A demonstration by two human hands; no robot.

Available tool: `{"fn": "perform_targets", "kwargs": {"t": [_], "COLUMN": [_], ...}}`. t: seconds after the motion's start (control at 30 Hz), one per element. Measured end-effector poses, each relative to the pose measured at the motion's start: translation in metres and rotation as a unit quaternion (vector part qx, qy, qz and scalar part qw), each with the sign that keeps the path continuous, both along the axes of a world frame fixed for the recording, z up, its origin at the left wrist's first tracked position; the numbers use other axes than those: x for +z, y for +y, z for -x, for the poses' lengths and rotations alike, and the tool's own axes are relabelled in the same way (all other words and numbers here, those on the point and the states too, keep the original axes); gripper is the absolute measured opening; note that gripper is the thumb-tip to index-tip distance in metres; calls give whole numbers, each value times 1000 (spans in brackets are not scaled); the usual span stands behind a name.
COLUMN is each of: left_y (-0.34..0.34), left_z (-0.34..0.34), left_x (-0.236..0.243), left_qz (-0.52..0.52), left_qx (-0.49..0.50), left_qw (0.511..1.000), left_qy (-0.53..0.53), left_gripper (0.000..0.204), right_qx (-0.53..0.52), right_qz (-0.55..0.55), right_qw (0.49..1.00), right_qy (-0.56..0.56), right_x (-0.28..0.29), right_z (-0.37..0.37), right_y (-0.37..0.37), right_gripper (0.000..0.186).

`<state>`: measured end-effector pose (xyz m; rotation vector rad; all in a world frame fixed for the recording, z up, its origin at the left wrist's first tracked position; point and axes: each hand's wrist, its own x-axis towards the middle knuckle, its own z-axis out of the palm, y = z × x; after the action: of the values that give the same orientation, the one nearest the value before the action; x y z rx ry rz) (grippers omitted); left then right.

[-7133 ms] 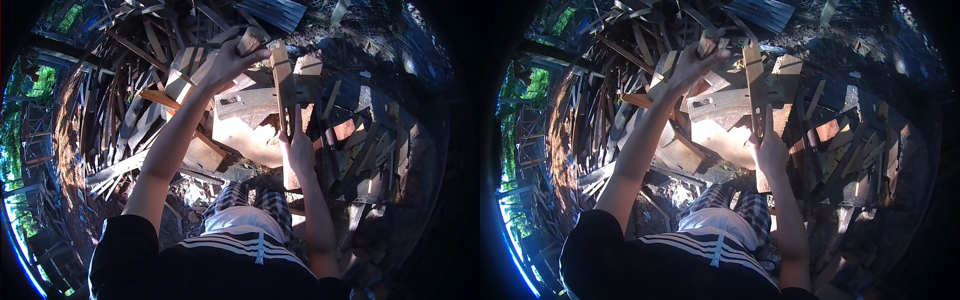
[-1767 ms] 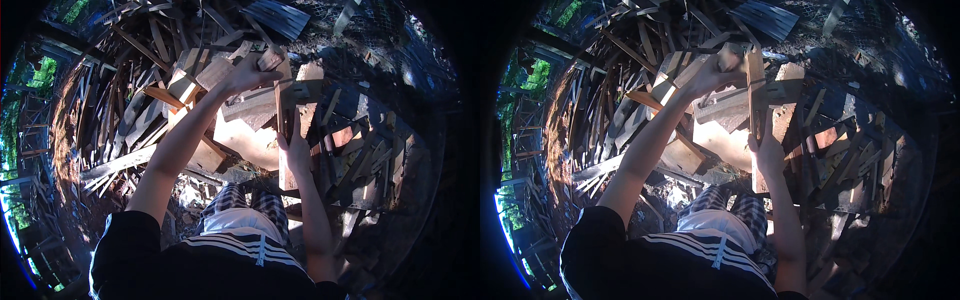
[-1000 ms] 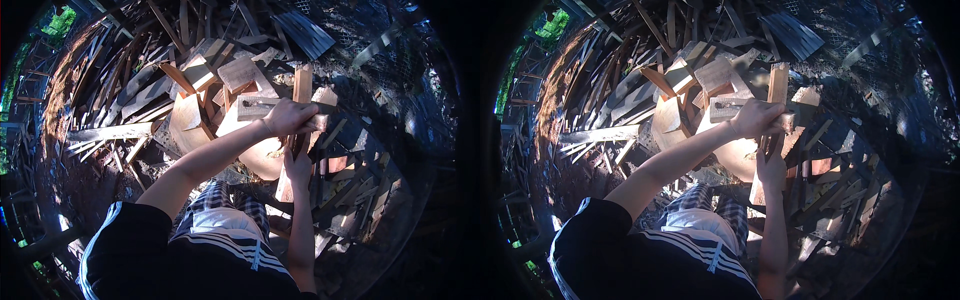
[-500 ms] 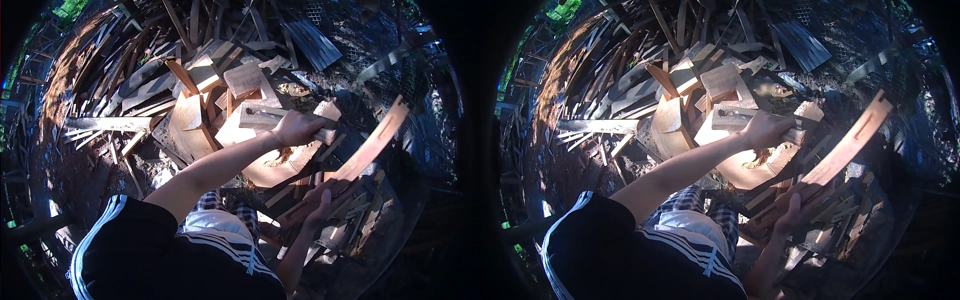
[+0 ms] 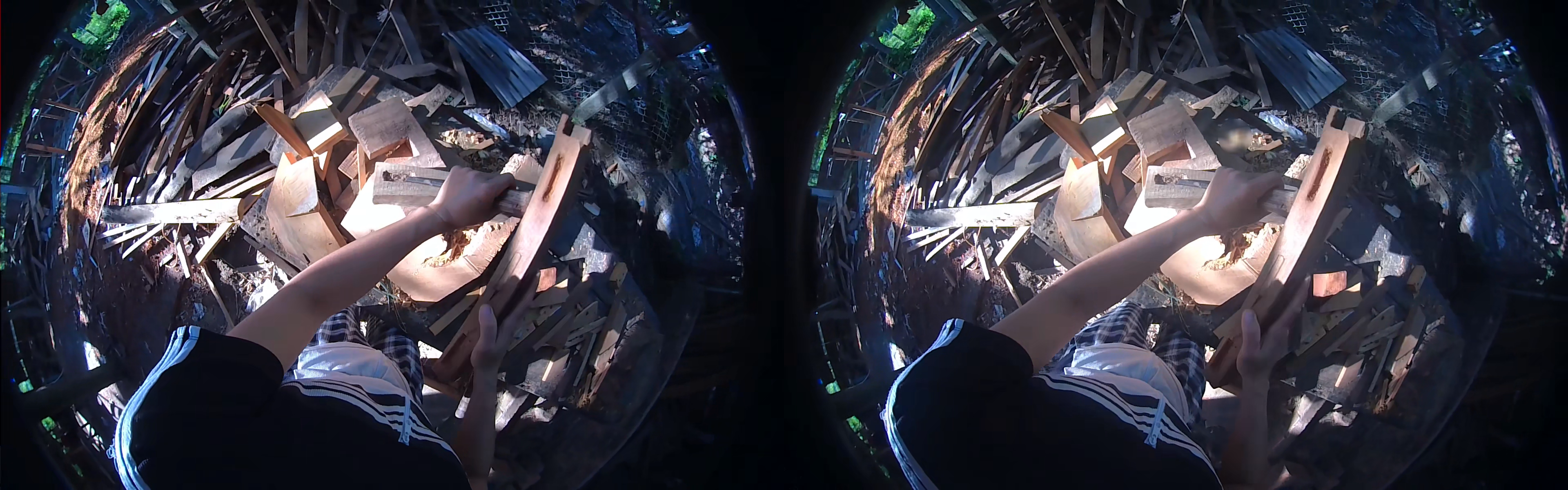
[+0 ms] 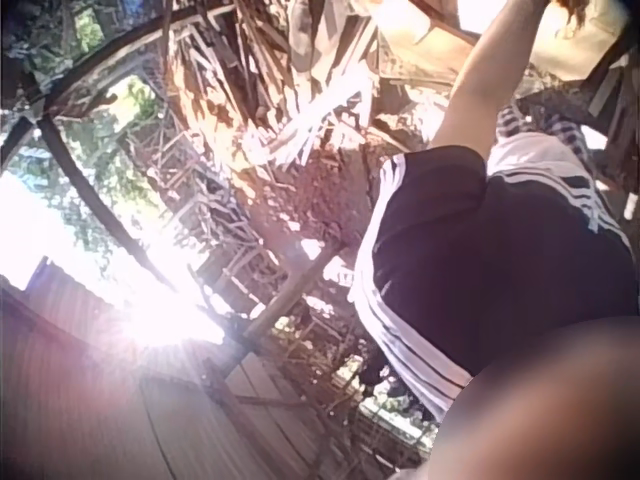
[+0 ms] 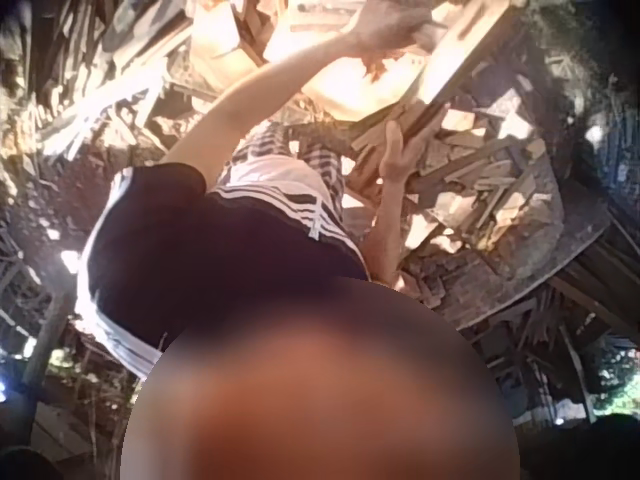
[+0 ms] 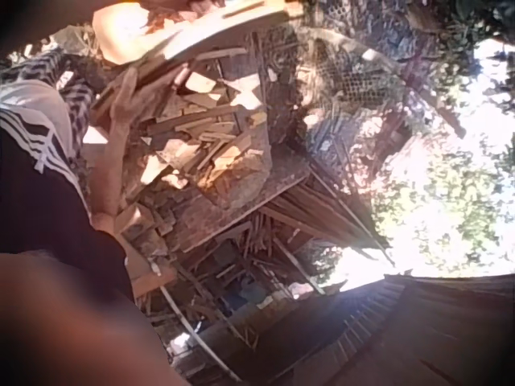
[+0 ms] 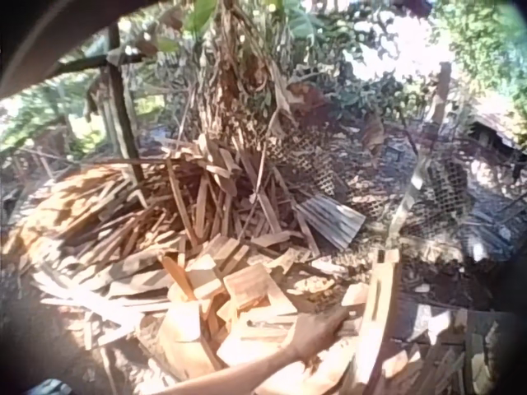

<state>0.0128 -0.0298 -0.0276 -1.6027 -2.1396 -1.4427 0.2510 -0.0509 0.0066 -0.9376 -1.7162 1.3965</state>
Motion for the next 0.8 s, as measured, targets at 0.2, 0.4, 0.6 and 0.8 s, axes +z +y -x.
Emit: {"fn": "perform_targets", "kwargs": {"t": [0.2, 0.4, 0.6, 0.8], "left_y": [-1, -1, 0, -4], "left_z": [-6, -3, -3, -1], "left_x": [15, -13, -5, 6], "left_qz": [18, 80, 76, 36], "left_qx": [4, 10, 11, 17], "left_qw": [1000, 996, 997, 999], "left_qy": [0, 38, 30, -3], "left_gripper": [18, 23, 23, 22], "right_qx": [21, 114, 118, 51], "right_qz": [289, -134, -110, -32], "right_qw": [938, 979, 973, 997], "right_qy": [193, -106, -164, -40], "right_x": [-21, 22, 25, -1], "right_z": [-58, 11, 17, 16], "right_y": [19, 6, 2, 12], "right_gripper": [85, 89, 86, 82]}}
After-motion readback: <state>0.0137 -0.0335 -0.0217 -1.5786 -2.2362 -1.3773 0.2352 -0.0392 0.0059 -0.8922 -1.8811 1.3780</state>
